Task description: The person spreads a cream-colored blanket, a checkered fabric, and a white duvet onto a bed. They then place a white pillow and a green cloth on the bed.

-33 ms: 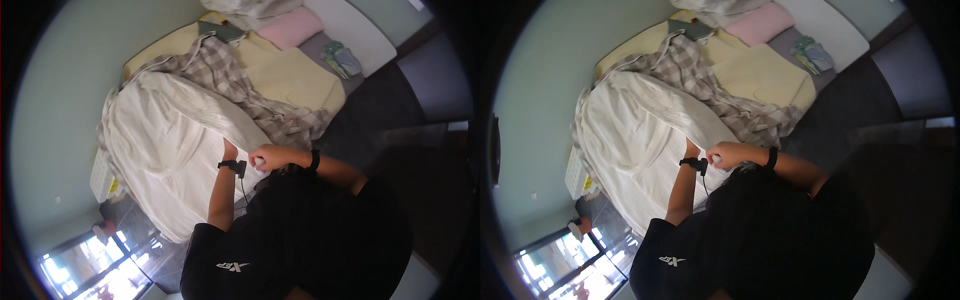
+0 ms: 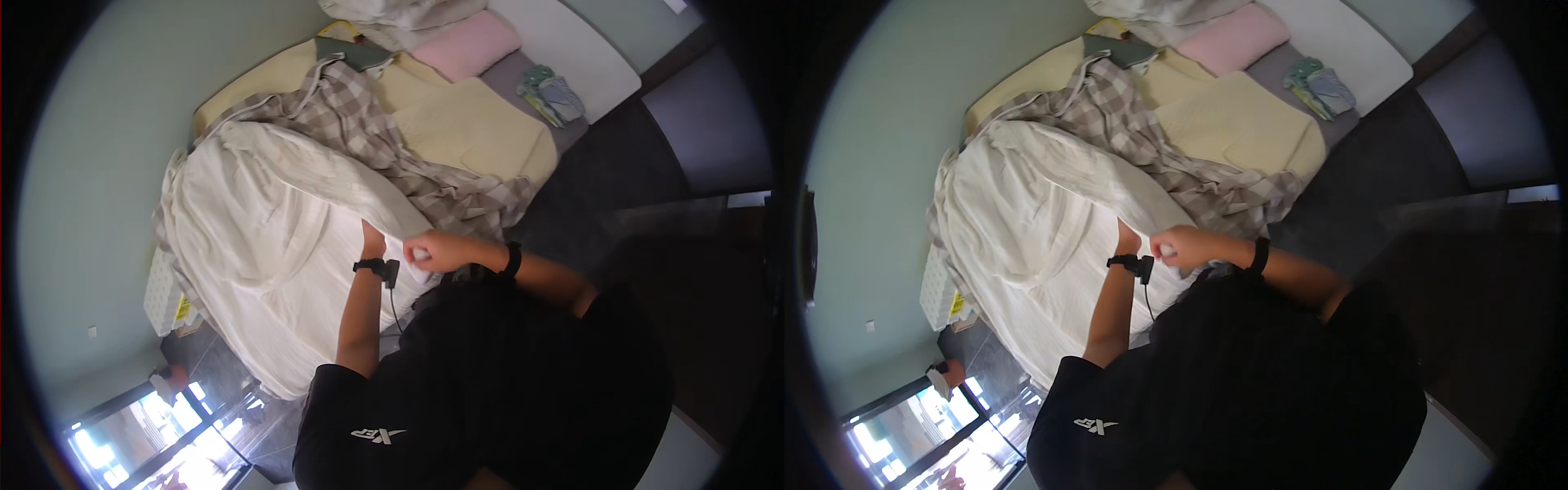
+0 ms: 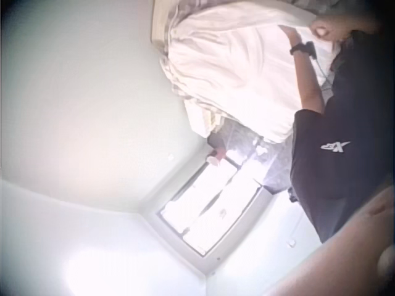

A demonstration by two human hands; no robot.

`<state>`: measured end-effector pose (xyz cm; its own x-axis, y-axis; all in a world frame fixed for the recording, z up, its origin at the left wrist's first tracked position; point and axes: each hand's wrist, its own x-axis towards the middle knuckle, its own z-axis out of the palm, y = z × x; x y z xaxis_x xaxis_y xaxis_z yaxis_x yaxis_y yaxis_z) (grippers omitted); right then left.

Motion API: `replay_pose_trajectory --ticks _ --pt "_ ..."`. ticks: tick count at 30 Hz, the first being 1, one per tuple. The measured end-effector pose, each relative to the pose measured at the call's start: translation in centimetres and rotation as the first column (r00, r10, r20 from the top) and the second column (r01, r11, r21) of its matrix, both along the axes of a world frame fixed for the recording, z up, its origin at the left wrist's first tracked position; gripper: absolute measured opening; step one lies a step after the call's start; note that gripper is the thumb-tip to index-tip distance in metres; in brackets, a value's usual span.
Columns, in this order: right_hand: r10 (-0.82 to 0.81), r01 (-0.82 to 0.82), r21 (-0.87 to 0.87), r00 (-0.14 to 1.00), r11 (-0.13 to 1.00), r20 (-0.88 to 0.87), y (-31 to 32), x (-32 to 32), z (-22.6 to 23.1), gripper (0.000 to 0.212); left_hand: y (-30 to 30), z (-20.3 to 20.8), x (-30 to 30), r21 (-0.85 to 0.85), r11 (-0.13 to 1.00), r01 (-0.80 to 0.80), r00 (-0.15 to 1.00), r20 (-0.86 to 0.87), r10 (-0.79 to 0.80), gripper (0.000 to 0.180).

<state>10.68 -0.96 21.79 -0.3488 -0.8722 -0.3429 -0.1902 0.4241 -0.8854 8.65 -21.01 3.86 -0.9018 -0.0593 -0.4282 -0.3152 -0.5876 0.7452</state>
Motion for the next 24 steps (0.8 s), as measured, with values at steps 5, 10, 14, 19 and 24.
replay_pose_trajectory --ticks 5,10,14,19,24 --pt "-0.617 0.539 -0.402 0.783 0.74 -0.085 8.0 -5.1 -3.0 0.024 8.3 5.1 -5.1 -0.08 0.997 -0.005 1.0 0.008 0.005 0.059" --pt "-0.779 0.757 -0.188 0.611 0.626 -0.139 18.9 -12.3 -3.6 0.025 15.6 5.2 -8.5 -0.22 0.974 0.057 0.995 0.091 -0.038 0.067" --pt "-0.855 0.836 -0.245 0.407 0.491 -0.322 30.9 -18.9 -5.9 0.023 24.5 4.2 -14.4 -0.244 0.968 0.061 0.992 -0.09 -0.085 0.065" --pt "-0.906 0.944 -0.128 0.246 0.305 -0.343 47.7 -24.8 -12.9 0.029 36.2 5.4 -19.3 -0.246 0.891 0.383 0.917 -0.015 -0.398 0.063" --pt "-0.701 0.989 -0.014 0.095 0.148 -0.706 58.8 -25.7 -18.0 0.035 35.2 0.5 -16.2 -0.591 0.249 0.767 0.471 0.257 -0.844 0.058"
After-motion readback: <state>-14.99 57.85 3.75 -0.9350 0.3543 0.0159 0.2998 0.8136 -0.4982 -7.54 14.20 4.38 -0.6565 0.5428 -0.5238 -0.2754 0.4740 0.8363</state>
